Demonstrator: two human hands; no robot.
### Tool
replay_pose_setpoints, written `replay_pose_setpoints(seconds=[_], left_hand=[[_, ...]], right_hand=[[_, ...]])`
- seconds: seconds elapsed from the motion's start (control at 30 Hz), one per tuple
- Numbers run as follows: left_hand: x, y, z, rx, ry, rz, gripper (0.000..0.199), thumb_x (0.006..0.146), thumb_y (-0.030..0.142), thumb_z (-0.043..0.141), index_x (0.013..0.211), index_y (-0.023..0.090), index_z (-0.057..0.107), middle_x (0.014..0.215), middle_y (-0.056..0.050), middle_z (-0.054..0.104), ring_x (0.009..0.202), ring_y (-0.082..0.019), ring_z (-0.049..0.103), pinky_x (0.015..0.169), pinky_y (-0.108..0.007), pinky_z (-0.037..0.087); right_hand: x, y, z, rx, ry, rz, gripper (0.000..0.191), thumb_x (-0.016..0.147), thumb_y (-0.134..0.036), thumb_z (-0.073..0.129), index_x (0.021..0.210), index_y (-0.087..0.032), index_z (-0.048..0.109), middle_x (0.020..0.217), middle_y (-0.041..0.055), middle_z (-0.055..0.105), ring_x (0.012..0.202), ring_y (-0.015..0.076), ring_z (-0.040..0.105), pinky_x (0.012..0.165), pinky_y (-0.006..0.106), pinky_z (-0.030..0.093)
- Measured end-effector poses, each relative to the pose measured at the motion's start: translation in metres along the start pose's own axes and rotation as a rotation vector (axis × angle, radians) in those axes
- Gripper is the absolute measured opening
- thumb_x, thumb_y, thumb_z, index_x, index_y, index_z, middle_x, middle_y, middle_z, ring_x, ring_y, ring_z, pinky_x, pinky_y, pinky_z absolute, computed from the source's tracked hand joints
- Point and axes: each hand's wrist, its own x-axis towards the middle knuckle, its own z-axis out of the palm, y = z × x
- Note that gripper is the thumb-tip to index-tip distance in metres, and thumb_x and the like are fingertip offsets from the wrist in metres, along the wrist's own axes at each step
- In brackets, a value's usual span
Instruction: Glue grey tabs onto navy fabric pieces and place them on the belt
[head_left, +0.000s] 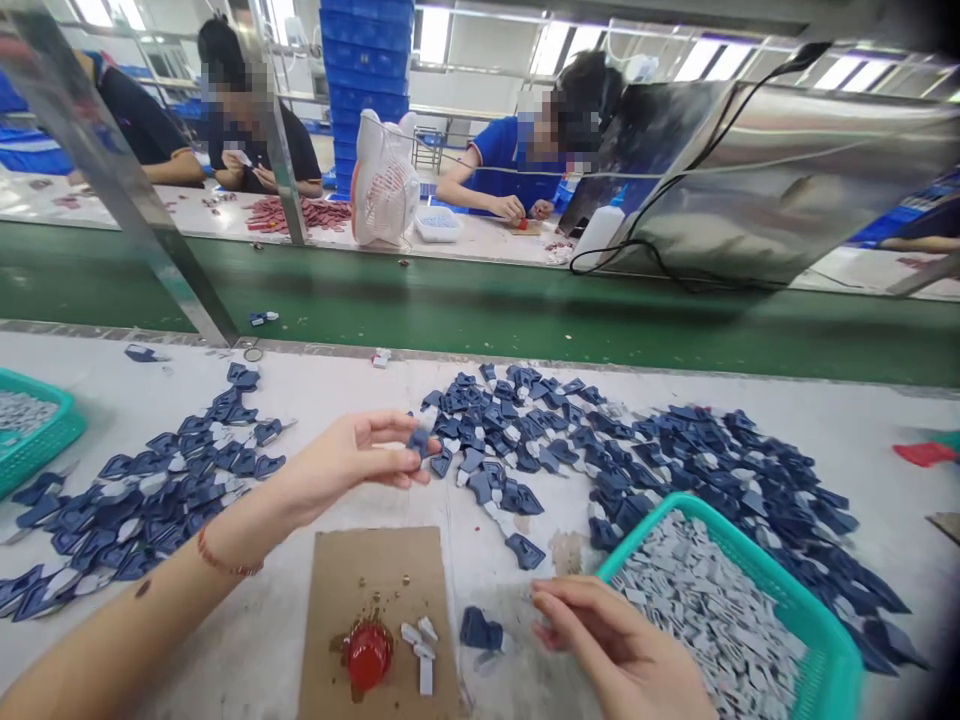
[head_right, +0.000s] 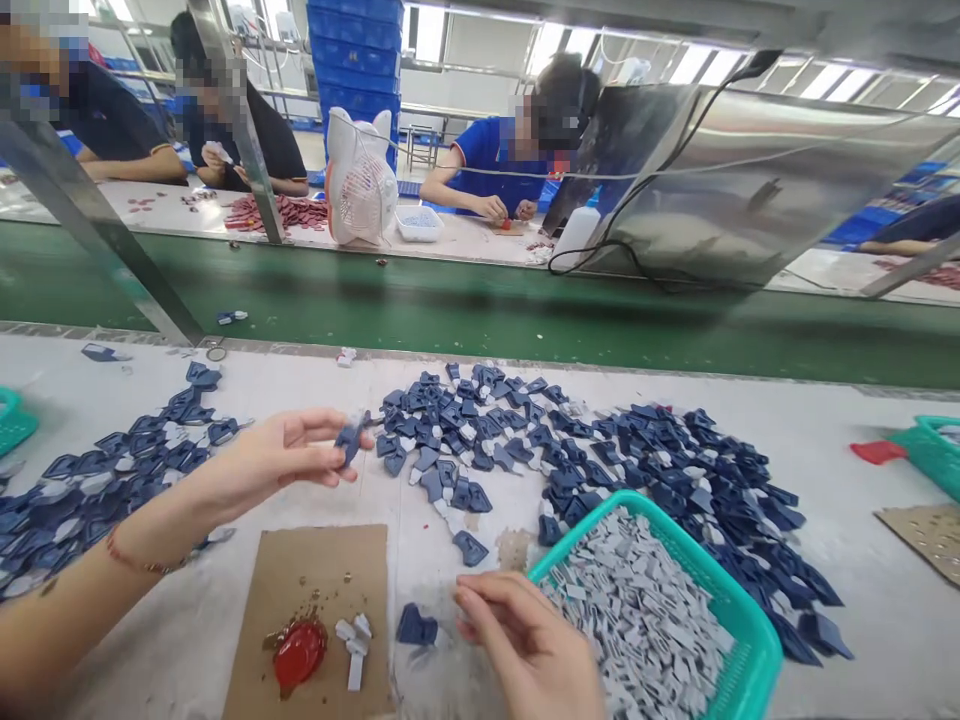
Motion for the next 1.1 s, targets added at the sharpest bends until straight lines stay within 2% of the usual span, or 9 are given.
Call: replay_pose_setpoints(seconds=[0.1,0.2,0.3,0.43,0.47,0.63,0.8,0.93,1.1], left_hand=[[-0.034,-0.022,0.009,-0.022,-0.001,-0.058,0.025,0.077,0.023,0.078,0.098,0.018,0.065,0.115,-0.008,0.07,0.078,-0.015,0.071,0.07,-0.024,0.053],[-0.059,-0.048,0.014,-0.08,0.076,-0.11,0.032,0.075,0.028,0.08,0.099,0.018,0.062,0.11,-0.008,0.071,0.078,-0.016,0.07,0.071,-0.024,0.052],[-0.079,-0.07,0.018,-0.12,0.122,-0.136,0.036,0.074,0.034,0.08,0.102,0.017,0.063,0.106,-0.008,0.071,0.079,-0.016,0.068,0.071,-0.024,0.05],[-0.099,-0.09,0.021,-0.193,0.164,-0.165,0.039,0.075,0.039,0.079,0.104,0.017,0.066,0.083,-0.006,0.072,0.07,-0.014,0.064,0.065,-0.023,0.048],[-0.103,-0.093,0.022,-0.204,0.196,-0.161,0.038,0.074,0.039,0.08,0.102,0.017,0.067,0.083,-0.006,0.072,0.069,-0.014,0.064,0.065,-0.023,0.048],[-0.113,-0.096,0.021,-0.194,0.32,-0.15,0.035,0.07,0.037,0.083,0.097,0.019,0.071,0.107,-0.009,0.073,0.071,-0.015,0.066,0.067,-0.024,0.049],[-0.116,-0.095,0.017,-0.202,0.374,-0.145,0.034,0.069,0.038,0.083,0.095,0.021,0.071,0.116,-0.009,0.071,0.073,-0.018,0.067,0.069,-0.027,0.051],[-0.119,-0.096,0.016,-0.21,0.407,-0.148,0.033,0.07,0.038,0.081,0.095,0.021,0.069,0.116,-0.009,0.07,0.076,-0.019,0.068,0.072,-0.028,0.052],[-0.122,-0.096,0.016,-0.218,0.403,-0.153,0.032,0.073,0.041,0.079,0.097,0.021,0.069,0.113,-0.008,0.07,0.076,-0.018,0.068,0.072,-0.028,0.053]], right_hand=[[0.004,0.001,0.027,-0.104,0.022,-0.135,0.031,0.086,-0.048,0.06,0.079,-0.021,0.074,0.083,0.0066,0.072,0.067,0.0195,0.069,0.058,0.025,0.057],[0.013,0.009,0.047,-0.29,0.035,-0.255,0.032,0.091,-0.044,0.052,0.079,-0.021,0.071,0.082,0.0063,0.07,0.067,0.0193,0.067,0.061,0.028,0.054],[0.019,0.015,0.055,-0.374,0.012,-0.288,0.033,0.094,-0.042,0.049,0.078,-0.021,0.069,0.08,0.0054,0.069,0.067,0.02,0.066,0.062,0.031,0.051],[0.021,0.017,0.053,-0.411,-0.007,-0.305,0.035,0.095,-0.043,0.046,0.08,-0.021,0.069,0.085,0.0062,0.07,0.07,0.0205,0.066,0.066,0.032,0.051],[0.021,0.016,0.052,-0.419,-0.008,-0.311,0.036,0.096,-0.044,0.045,0.081,-0.021,0.069,0.088,0.0069,0.07,0.073,0.0207,0.067,0.068,0.032,0.051],[0.019,0.014,0.047,-0.458,-0.007,-0.341,0.037,0.098,-0.041,0.042,0.093,-0.021,0.072,0.096,0.0094,0.068,0.082,0.0226,0.069,0.074,0.034,0.053],[0.013,0.018,0.042,-0.475,0.024,-0.343,0.036,0.097,-0.038,0.043,0.108,-0.017,0.069,0.099,0.0119,0.069,0.071,0.0203,0.067,0.066,0.034,0.055],[0.01,0.021,0.042,-0.5,0.046,-0.331,0.037,0.096,-0.041,0.044,0.107,-0.015,0.069,0.097,0.013,0.069,0.067,0.0204,0.065,0.062,0.034,0.055],[0.011,0.02,0.048,-0.532,0.038,-0.325,0.036,0.097,-0.04,0.043,0.094,-0.017,0.07,0.094,0.0109,0.068,0.068,0.0207,0.065,0.063,0.033,0.053]])
